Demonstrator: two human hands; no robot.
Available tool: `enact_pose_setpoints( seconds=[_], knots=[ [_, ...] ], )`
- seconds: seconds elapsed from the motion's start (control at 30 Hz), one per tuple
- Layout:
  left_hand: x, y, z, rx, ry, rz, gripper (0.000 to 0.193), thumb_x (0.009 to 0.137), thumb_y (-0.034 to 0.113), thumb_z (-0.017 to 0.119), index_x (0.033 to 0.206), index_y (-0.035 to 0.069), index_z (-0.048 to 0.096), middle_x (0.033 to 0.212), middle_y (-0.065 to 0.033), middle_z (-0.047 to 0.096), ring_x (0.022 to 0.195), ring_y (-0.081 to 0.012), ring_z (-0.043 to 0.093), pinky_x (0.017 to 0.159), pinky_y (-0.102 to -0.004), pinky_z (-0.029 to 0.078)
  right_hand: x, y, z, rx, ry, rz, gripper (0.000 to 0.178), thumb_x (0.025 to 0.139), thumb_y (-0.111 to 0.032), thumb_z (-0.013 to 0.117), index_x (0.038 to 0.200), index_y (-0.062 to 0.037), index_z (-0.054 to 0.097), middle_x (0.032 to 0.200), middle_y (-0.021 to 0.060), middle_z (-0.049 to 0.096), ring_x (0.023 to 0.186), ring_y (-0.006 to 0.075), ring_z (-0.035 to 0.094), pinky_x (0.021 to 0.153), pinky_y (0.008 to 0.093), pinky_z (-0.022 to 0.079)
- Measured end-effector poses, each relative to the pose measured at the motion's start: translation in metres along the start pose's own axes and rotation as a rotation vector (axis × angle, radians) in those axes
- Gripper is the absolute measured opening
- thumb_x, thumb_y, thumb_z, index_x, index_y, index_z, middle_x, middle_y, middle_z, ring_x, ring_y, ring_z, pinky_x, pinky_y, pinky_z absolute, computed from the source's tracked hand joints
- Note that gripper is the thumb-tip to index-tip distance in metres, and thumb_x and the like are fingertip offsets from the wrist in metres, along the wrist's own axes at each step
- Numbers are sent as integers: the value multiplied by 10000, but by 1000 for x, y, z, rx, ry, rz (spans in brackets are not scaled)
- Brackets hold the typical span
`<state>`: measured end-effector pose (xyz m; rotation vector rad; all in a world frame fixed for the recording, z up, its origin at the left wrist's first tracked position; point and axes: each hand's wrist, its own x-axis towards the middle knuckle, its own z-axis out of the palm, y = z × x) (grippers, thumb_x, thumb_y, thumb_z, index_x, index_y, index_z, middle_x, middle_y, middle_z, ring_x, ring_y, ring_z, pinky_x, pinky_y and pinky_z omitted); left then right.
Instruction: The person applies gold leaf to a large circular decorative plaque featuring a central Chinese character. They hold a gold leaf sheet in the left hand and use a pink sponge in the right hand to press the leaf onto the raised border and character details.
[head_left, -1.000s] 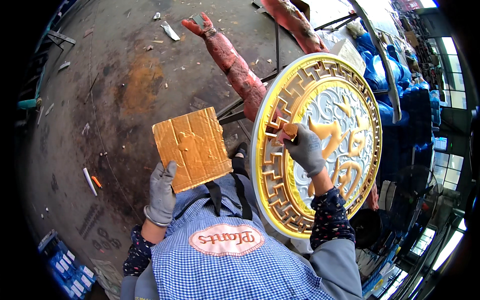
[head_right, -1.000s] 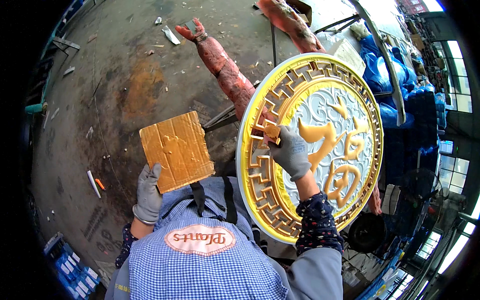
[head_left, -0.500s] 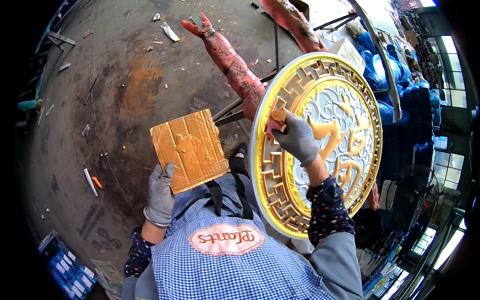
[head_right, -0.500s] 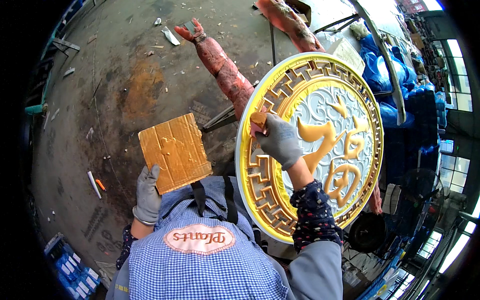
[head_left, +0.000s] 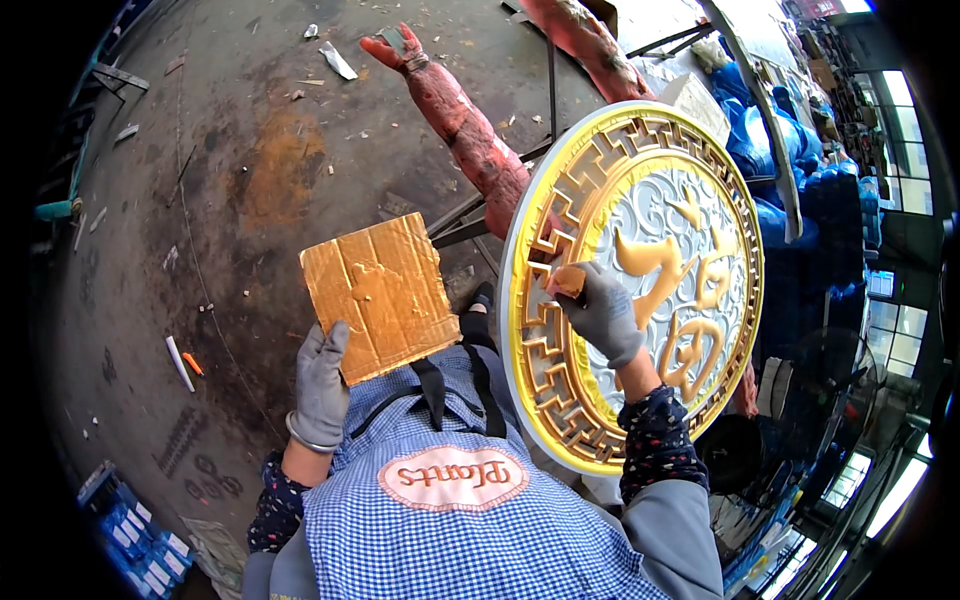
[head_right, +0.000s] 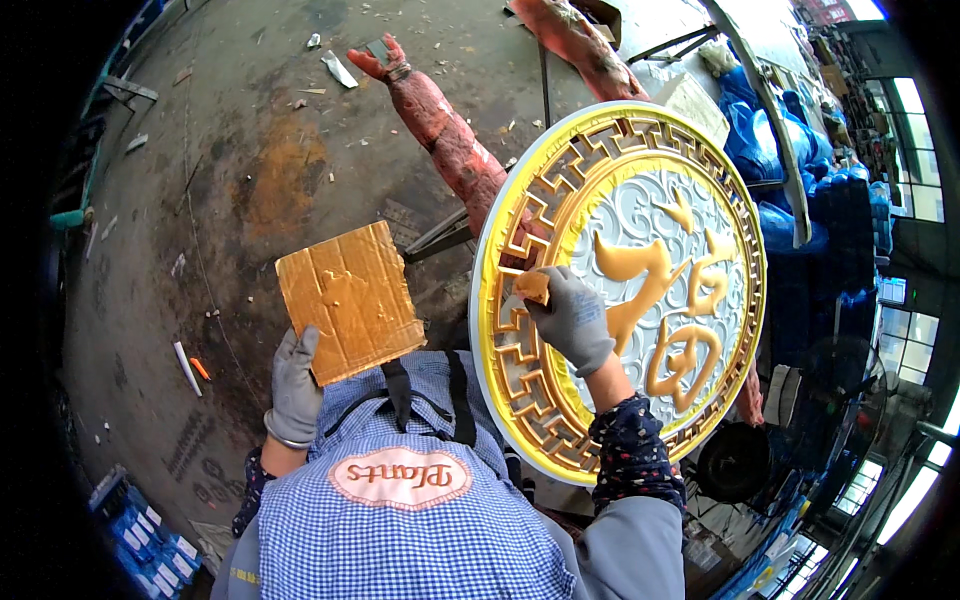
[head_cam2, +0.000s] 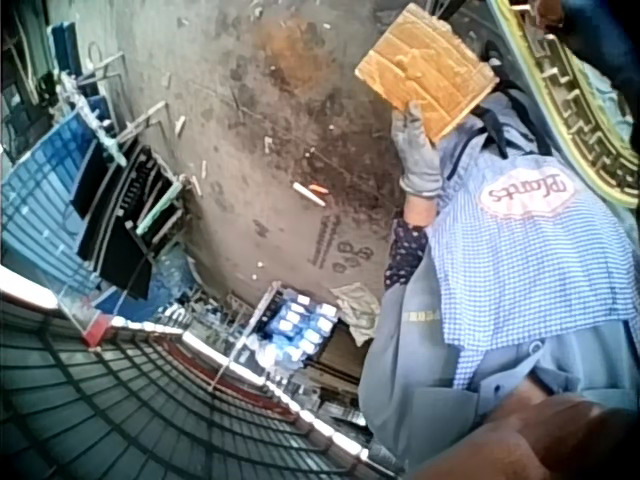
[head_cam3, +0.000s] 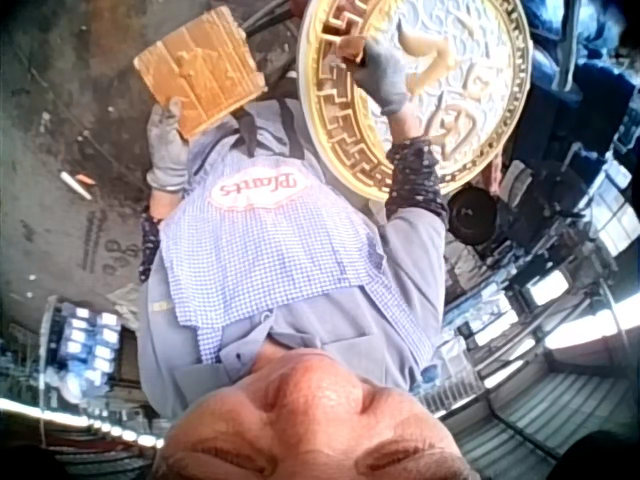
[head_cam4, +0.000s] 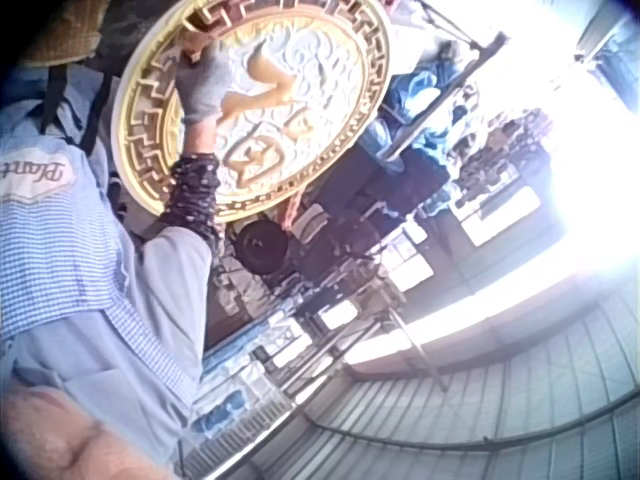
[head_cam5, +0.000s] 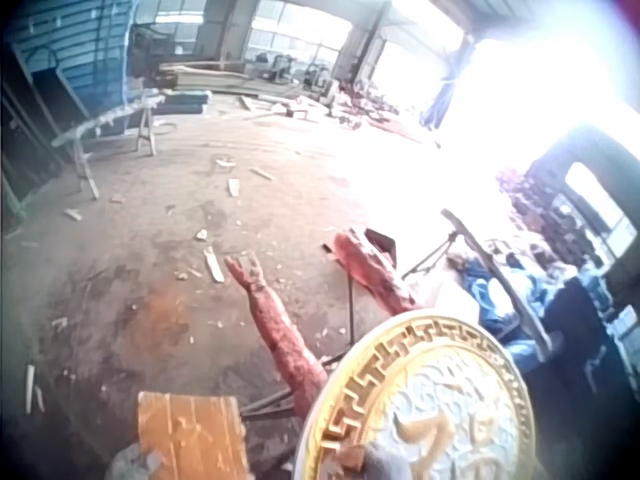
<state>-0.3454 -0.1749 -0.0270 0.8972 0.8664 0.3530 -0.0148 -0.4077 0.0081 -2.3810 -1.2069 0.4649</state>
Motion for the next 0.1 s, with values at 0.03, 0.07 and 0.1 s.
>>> enact_pose_setpoints(
  seconds=[0.03,0.07,0.1],
  knots=[
    [1,1,-1,49,-14,-2,436,1103,298,607,1420,-1,590,1312,-72,694,1160,-154,688,955,-304,585,-4,3,0,-61,-8,26,332,858,-181,816,1166,-136,702,1045,113,724,895,391,728,761,452,586],
    [1,1,0,-2,-15,-7,439,1102,295,607,1422,-4,588,1314,-77,693,1169,-154,684,966,-297,578,-3,-2,-4,-121,-18,47,344,858,-188,816,1178,-140,698,1055,113,724,898,393,729,767,453,589],
    [0,1,3,-52,-16,-12,441,1101,292,607,1425,-7,586,1317,-81,692,1178,-155,680,976,-290,572,1,-7,-10,-155,-65,129,251,891,-170,804,1117,-95,726,1023,164,716,962,375,723,802,412,571]
  ],
)
